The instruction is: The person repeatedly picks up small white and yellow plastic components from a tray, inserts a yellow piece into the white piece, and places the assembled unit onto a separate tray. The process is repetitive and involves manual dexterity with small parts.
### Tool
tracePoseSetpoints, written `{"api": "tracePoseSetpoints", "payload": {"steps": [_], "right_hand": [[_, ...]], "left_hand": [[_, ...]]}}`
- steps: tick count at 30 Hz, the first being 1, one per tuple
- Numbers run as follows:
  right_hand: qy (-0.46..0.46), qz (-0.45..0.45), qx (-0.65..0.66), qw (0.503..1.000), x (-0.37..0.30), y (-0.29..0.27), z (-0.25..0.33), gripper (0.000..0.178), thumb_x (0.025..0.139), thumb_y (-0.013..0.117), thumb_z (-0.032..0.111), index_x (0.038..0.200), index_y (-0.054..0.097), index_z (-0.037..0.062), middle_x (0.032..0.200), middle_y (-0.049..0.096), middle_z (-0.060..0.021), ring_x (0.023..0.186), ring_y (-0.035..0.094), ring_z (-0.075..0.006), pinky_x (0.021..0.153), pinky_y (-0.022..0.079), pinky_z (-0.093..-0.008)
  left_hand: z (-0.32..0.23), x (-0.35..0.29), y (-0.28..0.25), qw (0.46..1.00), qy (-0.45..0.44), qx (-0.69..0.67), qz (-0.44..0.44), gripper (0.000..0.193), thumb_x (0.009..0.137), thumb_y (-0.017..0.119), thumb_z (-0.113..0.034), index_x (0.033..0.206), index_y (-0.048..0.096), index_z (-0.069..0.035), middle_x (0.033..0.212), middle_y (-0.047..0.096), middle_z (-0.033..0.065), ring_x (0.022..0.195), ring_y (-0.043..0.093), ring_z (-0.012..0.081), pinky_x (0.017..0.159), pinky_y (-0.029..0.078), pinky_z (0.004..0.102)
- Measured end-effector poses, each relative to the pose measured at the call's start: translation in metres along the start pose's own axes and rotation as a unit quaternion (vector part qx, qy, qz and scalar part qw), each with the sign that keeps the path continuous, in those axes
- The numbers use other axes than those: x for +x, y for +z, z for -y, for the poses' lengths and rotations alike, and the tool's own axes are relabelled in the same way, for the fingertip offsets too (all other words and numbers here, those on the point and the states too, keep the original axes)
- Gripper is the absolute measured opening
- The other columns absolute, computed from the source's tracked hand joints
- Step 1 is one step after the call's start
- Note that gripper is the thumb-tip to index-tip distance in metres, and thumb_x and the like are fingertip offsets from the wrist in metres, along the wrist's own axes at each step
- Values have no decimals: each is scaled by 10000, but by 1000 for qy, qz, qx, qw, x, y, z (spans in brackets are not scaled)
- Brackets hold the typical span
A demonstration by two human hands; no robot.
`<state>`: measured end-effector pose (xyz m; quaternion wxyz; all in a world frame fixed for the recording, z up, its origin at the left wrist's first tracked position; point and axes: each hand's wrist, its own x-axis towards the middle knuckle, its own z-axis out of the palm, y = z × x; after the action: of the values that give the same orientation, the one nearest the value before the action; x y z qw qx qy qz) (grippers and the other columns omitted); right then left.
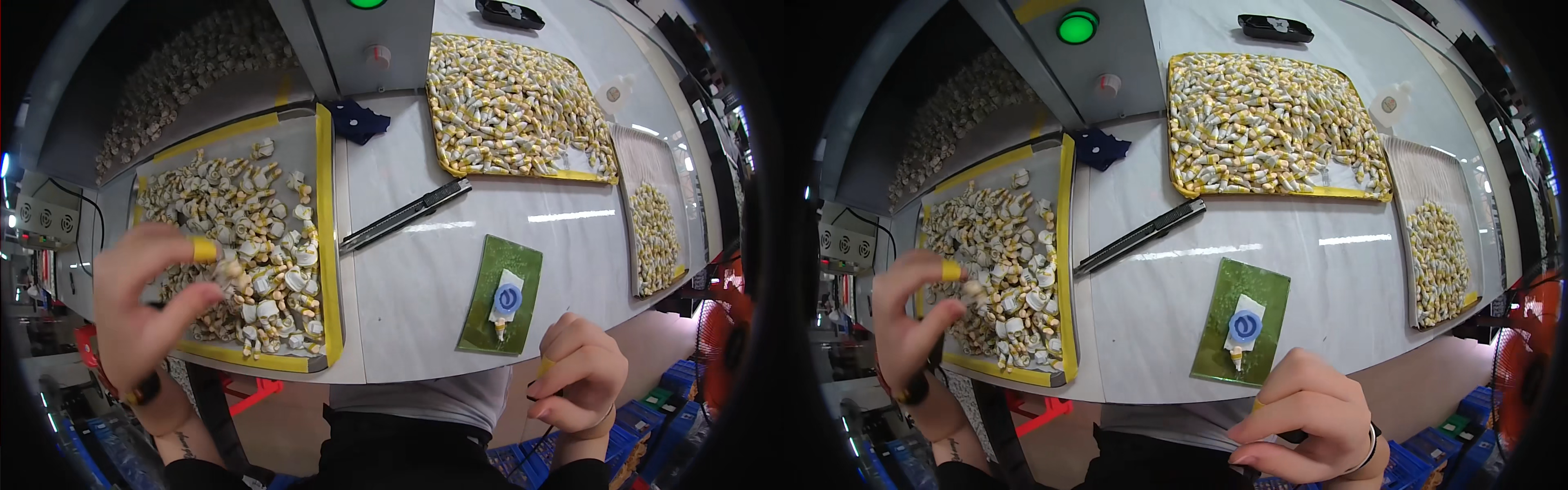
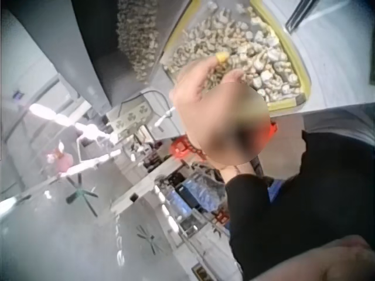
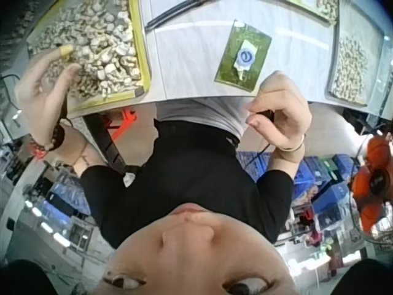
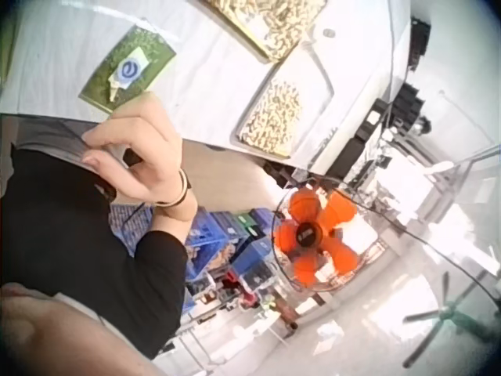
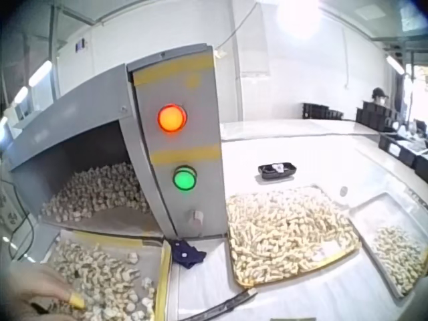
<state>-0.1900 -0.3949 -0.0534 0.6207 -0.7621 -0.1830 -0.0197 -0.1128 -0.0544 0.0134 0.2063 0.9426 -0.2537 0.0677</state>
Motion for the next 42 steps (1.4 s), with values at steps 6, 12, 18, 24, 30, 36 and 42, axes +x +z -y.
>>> {"api": "tracePoseSetpoints", "payload": {"steps": [6,12,18,24,30,36,42], "right_hand": [[-12,43,-43,998,-5,-17,0,171,634,776,78,768,670,63,688,540,-27,589,498,-136,502,369,-239],[14,4,-80,997,-22,-22,1,165,613,747,37,752,663,65,668,557,-31,588,498,-138,506,373,-240],[30,-58,-71,995,-37,-30,-7,130,613,714,25,715,637,51,634,555,-33,580,484,-139,503,361,-248],[11,-74,-57,996,-34,-28,-9,118,617,704,25,708,632,46,623,550,-29,577,482,-141,501,359,-249],[-1,-65,-88,994,-24,-34,-5,140,596,710,15,707,631,45,617,551,-21,571,491,-145,499,367,-252],[-21,-85,-206,975,-4,-48,23,185,555,704,-31,696,623,57,613,559,-25,565,503,-157,504,378,-263],[-11,-5,-428,904,51,-68,20,176,670,668,-1,821,581,28,758,562,-85,721,545,-255,627,424,-317]], "left_hand": [[117,78,-7,980,-137,115,-90,266,778,643,-99,1011,607,25,835,658,145,766,649,191,690,490,278],[240,113,-1,962,-211,169,-31,334,685,645,-90,1015,630,-37,921,650,158,801,640,307,732,496,359],[256,113,9,971,-108,206,-57,349,707,653,-89,1046,604,-24,960,637,131,804,639,237,682,498,332],[239,117,3,977,-213,-2,-21,308,776,631,-101,1066,591,-4,918,630,93,824,595,127,689,475,267],[183,105,23,981,-122,-151,25,251,819,640,-137,1026,612,1,898,635,47,751,583,107,684,458,239],[148,99,33,991,-96,95,10,238,737,695,-153,895,642,17,714,622,115,623,592,170,585,465,277],[167,98,28,995,-58,80,23,240,767,665,-174,882,630,33,705,608,100,634,573,154,594,442,272]]}}
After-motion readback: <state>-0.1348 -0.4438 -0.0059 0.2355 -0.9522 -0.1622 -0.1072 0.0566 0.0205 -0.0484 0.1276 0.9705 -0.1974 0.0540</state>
